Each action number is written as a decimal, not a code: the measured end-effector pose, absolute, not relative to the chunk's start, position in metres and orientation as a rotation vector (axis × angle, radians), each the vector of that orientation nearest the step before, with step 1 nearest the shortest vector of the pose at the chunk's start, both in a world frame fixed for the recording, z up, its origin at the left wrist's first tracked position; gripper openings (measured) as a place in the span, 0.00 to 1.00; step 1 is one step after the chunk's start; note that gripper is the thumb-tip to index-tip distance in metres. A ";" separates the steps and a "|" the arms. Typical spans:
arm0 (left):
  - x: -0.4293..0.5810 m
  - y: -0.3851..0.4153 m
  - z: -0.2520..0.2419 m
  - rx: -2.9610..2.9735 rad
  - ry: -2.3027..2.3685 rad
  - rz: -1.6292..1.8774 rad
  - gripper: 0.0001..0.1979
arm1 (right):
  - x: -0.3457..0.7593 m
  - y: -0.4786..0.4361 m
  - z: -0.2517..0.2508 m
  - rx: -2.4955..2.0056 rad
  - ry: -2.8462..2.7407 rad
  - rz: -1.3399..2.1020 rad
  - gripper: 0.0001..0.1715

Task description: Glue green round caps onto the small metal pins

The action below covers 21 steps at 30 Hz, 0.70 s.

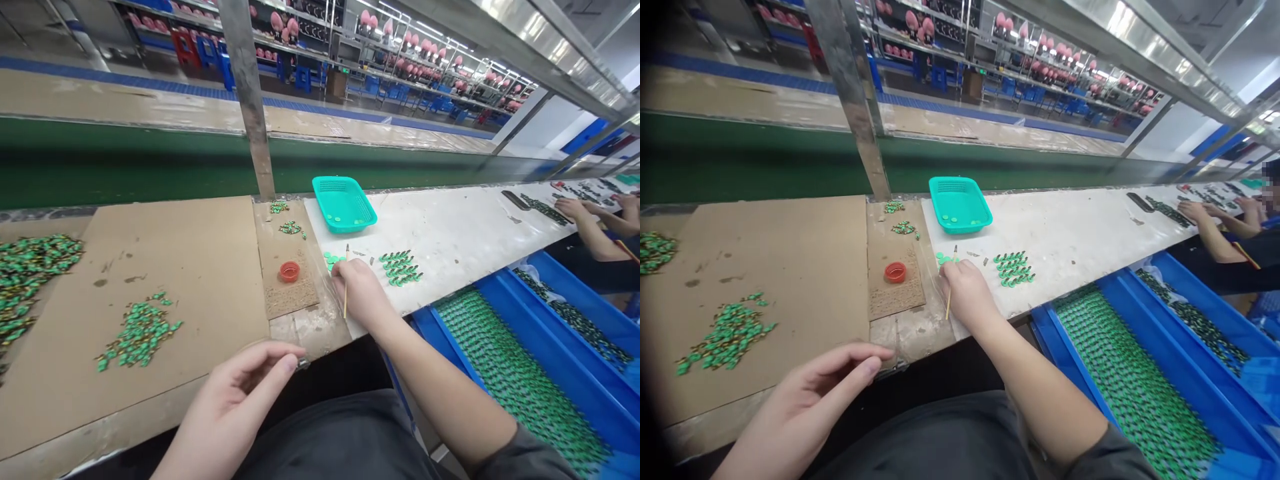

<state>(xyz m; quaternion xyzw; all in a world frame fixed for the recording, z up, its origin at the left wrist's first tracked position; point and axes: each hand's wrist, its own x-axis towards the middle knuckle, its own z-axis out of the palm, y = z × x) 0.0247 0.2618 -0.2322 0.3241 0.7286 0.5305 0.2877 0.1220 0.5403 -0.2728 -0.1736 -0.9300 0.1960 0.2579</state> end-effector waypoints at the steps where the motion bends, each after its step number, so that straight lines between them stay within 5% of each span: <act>1: 0.024 0.259 -0.232 0.865 1.951 1.433 0.28 | 0.122 0.540 -0.275 -0.470 -2.522 0.524 0.10; 21: 0.001 0.224 -0.282 0.740 2.066 1.475 0.21 | 0.140 0.512 -0.252 -0.495 -2.506 0.843 0.07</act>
